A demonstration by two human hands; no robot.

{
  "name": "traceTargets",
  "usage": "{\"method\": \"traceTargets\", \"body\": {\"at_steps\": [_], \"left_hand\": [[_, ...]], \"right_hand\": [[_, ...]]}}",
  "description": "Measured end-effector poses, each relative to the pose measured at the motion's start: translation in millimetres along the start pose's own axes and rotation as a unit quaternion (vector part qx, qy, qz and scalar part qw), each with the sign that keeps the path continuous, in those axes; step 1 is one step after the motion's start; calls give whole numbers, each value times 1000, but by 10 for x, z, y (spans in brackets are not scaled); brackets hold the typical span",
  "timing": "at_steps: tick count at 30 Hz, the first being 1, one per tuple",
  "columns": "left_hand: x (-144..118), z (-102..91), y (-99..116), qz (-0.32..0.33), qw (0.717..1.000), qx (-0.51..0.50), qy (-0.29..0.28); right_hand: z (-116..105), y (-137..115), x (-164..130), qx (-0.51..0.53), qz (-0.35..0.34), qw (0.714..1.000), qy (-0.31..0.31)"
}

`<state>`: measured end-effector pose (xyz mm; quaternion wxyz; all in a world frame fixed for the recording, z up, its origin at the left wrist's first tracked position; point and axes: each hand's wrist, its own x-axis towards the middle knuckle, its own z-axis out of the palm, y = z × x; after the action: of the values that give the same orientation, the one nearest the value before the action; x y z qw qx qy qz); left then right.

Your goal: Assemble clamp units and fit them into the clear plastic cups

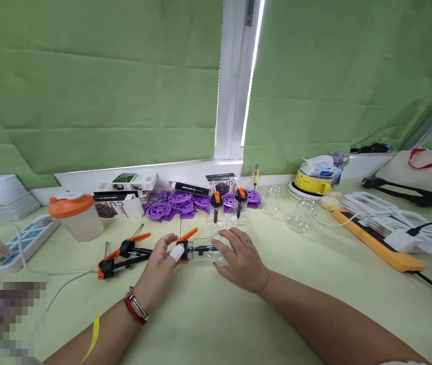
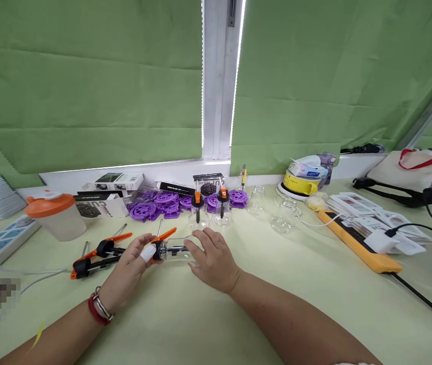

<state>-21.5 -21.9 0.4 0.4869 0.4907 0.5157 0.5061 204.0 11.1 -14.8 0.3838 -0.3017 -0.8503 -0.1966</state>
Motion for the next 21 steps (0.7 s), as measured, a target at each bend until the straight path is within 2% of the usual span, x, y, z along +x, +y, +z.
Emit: {"method": "traceTargets", "body": {"at_steps": [3,6,11,17,21], "left_hand": [[23,-5,10,-60,988,-123,-73],[10,-19,31,-108,974,-158,-120],[-32,2,57,-185,968,-122,-120],[-43,30,94,-186,971,-89,-117],[-35,22,91,-183,974,-75,-108]], "right_hand": [[-9,0,4,-6,-15,1000,8],[-26,-13,8,-7,-36,999,7],[-31,-43,-9,-21,-60,998,-1],[-30,-25,12,17,-63,998,3],[-19,-20,15,99,-47,993,-35]]}}
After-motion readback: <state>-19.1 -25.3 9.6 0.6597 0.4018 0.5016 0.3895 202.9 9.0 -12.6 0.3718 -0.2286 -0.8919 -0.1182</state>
